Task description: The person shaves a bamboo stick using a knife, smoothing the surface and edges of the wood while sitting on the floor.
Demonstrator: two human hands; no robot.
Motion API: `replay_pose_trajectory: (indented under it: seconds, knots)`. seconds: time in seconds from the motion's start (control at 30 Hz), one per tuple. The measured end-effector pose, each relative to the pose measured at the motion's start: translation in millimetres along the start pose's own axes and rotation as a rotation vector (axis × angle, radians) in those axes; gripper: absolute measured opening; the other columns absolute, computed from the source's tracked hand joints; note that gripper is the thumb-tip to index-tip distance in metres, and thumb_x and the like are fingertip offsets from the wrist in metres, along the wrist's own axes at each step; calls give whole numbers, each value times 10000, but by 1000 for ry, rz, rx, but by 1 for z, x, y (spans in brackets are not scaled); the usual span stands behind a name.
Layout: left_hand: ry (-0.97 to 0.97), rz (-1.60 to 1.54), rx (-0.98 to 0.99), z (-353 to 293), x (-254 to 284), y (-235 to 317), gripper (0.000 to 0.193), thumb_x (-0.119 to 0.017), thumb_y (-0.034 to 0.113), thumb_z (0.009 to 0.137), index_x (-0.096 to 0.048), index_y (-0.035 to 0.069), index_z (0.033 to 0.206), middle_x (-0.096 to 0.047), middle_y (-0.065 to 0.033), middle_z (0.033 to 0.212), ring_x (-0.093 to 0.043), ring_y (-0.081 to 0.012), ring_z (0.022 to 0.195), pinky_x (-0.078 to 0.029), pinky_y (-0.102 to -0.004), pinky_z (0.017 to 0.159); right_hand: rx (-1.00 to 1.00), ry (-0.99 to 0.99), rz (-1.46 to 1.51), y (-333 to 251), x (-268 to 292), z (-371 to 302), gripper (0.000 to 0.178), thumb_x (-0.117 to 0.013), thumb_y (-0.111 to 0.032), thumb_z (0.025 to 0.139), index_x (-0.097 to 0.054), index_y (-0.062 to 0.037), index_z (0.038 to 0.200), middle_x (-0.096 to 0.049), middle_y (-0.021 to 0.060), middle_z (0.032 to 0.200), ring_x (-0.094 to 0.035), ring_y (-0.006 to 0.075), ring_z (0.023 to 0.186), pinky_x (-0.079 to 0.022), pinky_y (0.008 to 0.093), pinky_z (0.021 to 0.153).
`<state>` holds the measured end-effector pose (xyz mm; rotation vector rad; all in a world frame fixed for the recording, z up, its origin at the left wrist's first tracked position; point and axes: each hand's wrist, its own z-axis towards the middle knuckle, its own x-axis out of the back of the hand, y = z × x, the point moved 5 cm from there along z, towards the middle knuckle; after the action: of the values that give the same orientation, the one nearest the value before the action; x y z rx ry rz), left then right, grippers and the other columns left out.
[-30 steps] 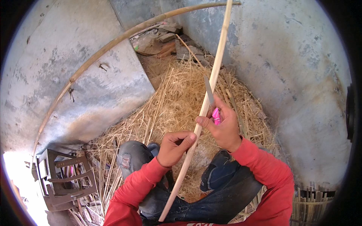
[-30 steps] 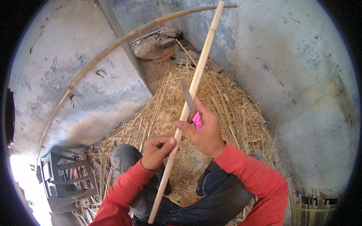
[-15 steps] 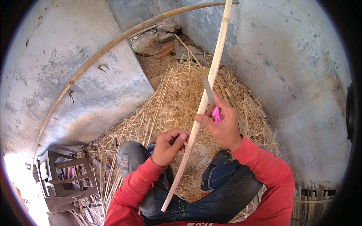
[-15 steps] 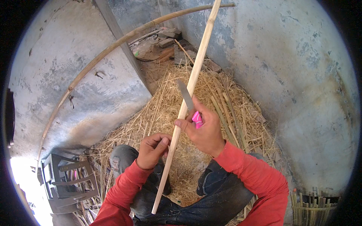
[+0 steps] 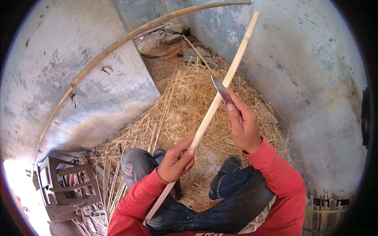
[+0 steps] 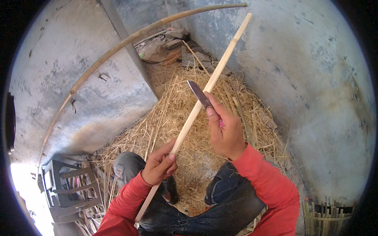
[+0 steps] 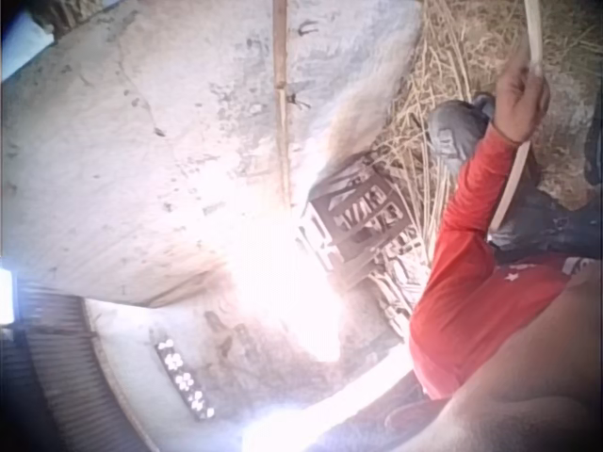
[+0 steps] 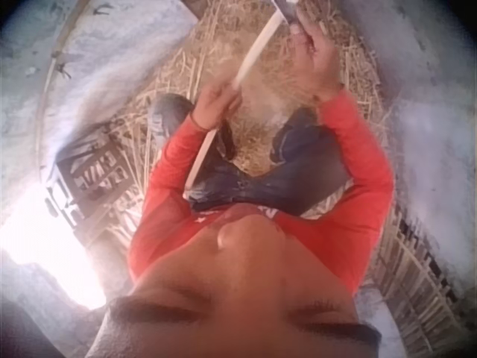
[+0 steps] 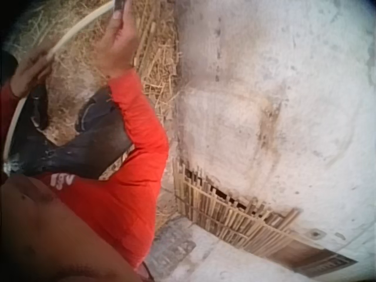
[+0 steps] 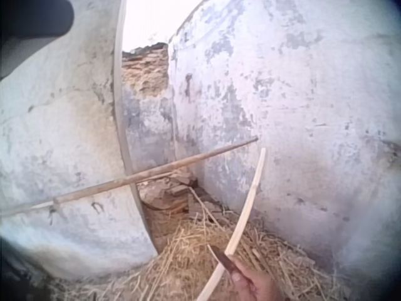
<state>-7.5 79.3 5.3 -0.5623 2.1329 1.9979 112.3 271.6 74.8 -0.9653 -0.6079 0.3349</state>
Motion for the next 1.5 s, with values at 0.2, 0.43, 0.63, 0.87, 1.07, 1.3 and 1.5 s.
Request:
replay_pose_trajectory:
  seconds: [0.2,0.43,0.63,0.87,1.07,1.3,1.5]
  knots:
    - [12,100,-11,-1,-4,10,543,-479,136,1079,-297,30,1580,-446,40,672,-435,-50,561,-357,-208,490,-8,-42,-117,-5,8,11,430,-495,-129,1048,-504,-45,1469,-622,98,740,-648,173,602,-501,330,591]
    - [53,121,52,-4,-1,10,543,-530,93,1055,-343,23,1560,-486,33,680,-433,-48,539,-359,-213,482,223,-6,-323,0,10,13,517,-518,-72,997,-461,-82,1511,-645,168,757,-645,248,577,-496,361,561]
    - [92,-14,32,-6,3,5,525,-537,98,1054,-371,40,1548,-475,23,643,-417,-49,515,-332,-210,445,336,-178,-303,-12,-27,-13,625,-574,-12,897,-469,-80,1509,-643,193,769,-611,305,554,-483,402,546]
    - [66,-186,54,-7,3,6,508,-512,135,1070,-367,69,1553,-426,18,591,-356,-57,470,-300,-216,425,292,-334,-215,-22,-49,-35,672,-579,-5,876,-439,-76,1529,-574,159,665,-596,296,543,-475,403,523]
    - [47,-259,55,-2,2,10,534,-512,201,1065,-354,62,1556,-349,40,534,-289,-52,392,-254,-209,417,316,-482,-85,-19,-66,-50,525,-543,-13,960,-497,-42,1482,-706,208,880,-606,225,532,-492,333,552]
    - [-121,-366,69,-9,-2,18,565,-455,138,1083,-254,131,1610,-353,22,574,-292,-57,422,-271,-213,424,204,11,-319,-2,2,20,467,-513,-51,1017,-497,-56,1483,-675,281,1165,-622,138,657,-499,290,619]
    - [-95,-420,70,-7,-3,18,567,-455,114,1078,-260,137,1609,-329,27,575,-263,-59,420,-279,-210,416,306,15,-261,2,-15,8,510,-545,-37,967,-500,-48,1475,-662,234,794,-590,250,494,-463,351,523]
